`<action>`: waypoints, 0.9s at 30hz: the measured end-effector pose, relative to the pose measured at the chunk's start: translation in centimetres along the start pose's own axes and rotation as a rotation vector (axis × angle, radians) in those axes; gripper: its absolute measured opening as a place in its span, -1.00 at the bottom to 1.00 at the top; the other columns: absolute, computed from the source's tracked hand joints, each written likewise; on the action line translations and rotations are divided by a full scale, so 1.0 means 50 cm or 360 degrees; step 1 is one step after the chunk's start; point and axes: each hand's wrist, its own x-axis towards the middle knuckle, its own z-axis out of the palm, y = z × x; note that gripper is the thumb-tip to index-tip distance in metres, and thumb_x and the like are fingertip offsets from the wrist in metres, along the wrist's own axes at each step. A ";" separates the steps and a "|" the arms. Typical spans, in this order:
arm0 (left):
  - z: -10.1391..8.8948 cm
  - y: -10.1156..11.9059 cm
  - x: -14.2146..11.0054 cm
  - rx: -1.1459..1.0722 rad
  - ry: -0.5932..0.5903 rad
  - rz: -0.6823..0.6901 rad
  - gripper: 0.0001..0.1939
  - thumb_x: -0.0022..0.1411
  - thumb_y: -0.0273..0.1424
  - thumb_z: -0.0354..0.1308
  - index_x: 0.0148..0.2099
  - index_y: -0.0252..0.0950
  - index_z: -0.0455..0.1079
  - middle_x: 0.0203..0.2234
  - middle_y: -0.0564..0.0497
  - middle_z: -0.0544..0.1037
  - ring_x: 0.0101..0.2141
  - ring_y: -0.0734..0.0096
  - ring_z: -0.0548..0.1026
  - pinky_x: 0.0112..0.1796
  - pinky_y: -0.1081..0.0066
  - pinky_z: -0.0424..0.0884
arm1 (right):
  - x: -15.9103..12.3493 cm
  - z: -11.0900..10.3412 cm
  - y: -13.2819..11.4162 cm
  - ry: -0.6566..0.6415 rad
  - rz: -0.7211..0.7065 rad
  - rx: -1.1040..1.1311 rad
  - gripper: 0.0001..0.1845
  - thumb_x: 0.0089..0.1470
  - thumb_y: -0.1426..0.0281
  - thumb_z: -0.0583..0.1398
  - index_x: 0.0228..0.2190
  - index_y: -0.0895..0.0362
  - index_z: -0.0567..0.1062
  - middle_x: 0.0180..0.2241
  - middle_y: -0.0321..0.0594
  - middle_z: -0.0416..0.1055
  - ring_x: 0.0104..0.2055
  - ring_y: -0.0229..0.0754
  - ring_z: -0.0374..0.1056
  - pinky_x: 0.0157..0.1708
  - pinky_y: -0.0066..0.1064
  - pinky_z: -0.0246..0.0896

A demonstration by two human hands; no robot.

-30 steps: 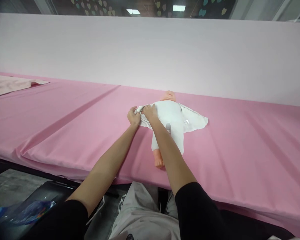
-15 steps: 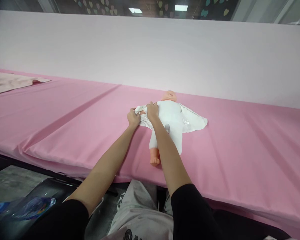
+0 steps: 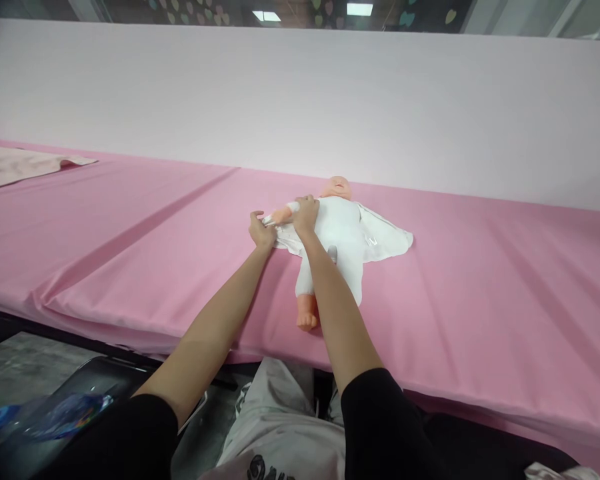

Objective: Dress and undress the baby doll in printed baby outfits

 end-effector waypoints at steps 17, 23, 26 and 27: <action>0.018 0.047 -0.051 0.0526 -0.0169 0.0988 -0.65 0.07 -0.32 0.09 -0.07 -0.30 0.38 -0.05 -0.22 0.39 -0.05 -0.01 0.29 -0.07 0.12 0.15 | 0.011 0.029 0.004 0.0129 -0.0066 0.0379 -0.48 -0.10 0.66 0.01 -0.06 0.30 0.43 -0.07 0.00 0.38 -0.01 -0.05 0.22 0.05 -0.30 0.08; 0.016 0.056 -0.060 0.0574 -0.0076 0.0833 -0.76 0.11 -0.41 0.03 -0.17 -0.33 0.40 -0.08 -0.25 0.40 -0.02 -0.02 0.25 0.01 0.08 0.03 | -0.001 0.027 -0.003 0.0065 -0.0092 0.0365 -0.49 -0.10 0.61 0.05 -0.04 0.30 0.41 -0.03 -0.01 0.36 0.04 -0.06 0.20 0.07 -0.30 0.07; 0.016 0.055 -0.056 0.0490 -0.0026 0.0749 -0.78 0.09 -0.51 -0.01 -0.21 -0.30 0.39 -0.13 -0.21 0.41 -0.04 0.04 0.26 0.01 0.10 0.04 | -0.008 0.023 -0.010 0.0037 -0.0011 0.0363 -0.53 -0.10 0.63 0.04 -0.10 0.30 0.43 -0.06 -0.01 0.38 0.02 -0.07 0.21 0.04 -0.34 0.08; 0.016 0.053 -0.054 0.0463 -0.0017 0.0745 -0.78 0.08 -0.53 -0.01 -0.22 -0.29 0.38 -0.14 -0.19 0.42 -0.05 0.06 0.27 0.01 0.11 0.05 | -0.011 0.019 -0.012 0.0050 0.0019 0.0361 -0.55 -0.09 0.64 0.03 -0.13 0.29 0.45 -0.08 -0.02 0.39 0.01 -0.08 0.22 0.04 -0.34 0.08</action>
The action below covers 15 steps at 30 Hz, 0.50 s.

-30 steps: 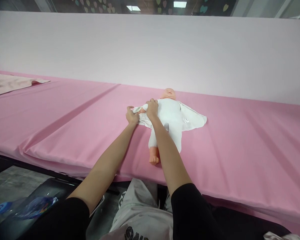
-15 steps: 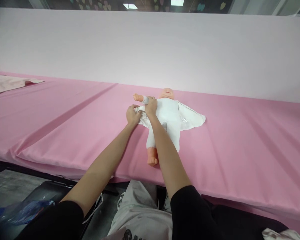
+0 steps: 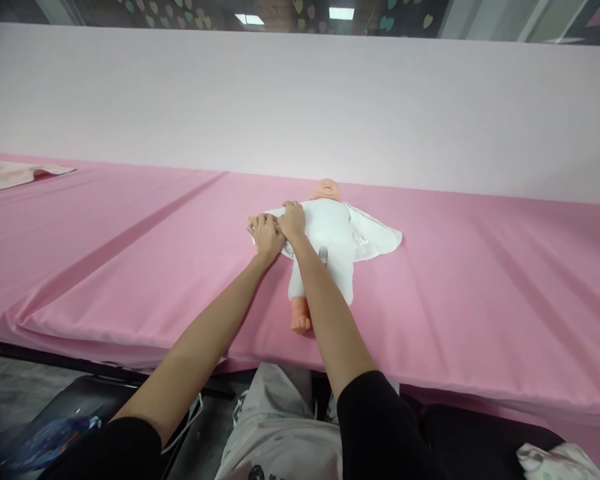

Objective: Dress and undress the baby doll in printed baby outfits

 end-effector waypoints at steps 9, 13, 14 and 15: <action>0.008 0.009 -0.004 -0.0481 -0.0144 0.0224 -0.72 0.09 -0.61 -0.11 -0.31 -0.26 0.40 -0.24 -0.10 0.45 -0.18 0.26 0.41 -0.12 0.30 0.28 | -0.017 -0.085 -0.031 0.0791 0.0756 -0.0024 -0.51 0.09 0.57 -0.14 0.04 0.21 0.27 0.03 -0.03 0.29 0.14 -0.11 0.11 0.20 -0.14 -0.24; 0.011 0.053 -0.019 -0.0826 -0.0275 0.0027 -0.80 0.16 -0.47 -0.03 -0.23 -0.29 0.40 -0.25 -0.06 0.51 -0.28 0.33 0.46 -0.16 0.36 0.33 | -0.003 -0.107 -0.021 0.0410 0.0955 -0.0134 -0.53 0.04 0.47 0.01 0.00 0.36 0.31 0.08 0.17 0.22 0.18 0.04 0.08 0.20 -0.16 -0.21; 0.011 0.062 -0.021 -0.0871 -0.0319 -0.0088 -0.80 0.18 -0.38 0.00 -0.19 -0.31 0.40 -0.25 -0.08 0.53 -0.25 0.30 0.47 -0.14 0.33 0.33 | 0.001 -0.113 -0.014 0.0270 0.0957 -0.0199 -0.49 0.00 0.42 0.08 0.00 0.40 0.31 0.13 0.23 0.15 0.21 0.10 0.04 0.21 -0.15 -0.21; 0.011 0.068 -0.022 -0.0906 -0.0383 -0.0205 -0.73 0.19 -0.28 0.02 -0.16 -0.33 0.40 -0.23 -0.11 0.54 -0.21 0.25 0.48 -0.11 0.30 0.32 | 0.005 -0.122 -0.005 0.0124 0.0949 -0.0264 -0.42 -0.04 0.38 0.13 0.02 0.44 0.30 0.17 0.29 0.08 0.23 0.15 0.00 0.20 -0.13 -0.20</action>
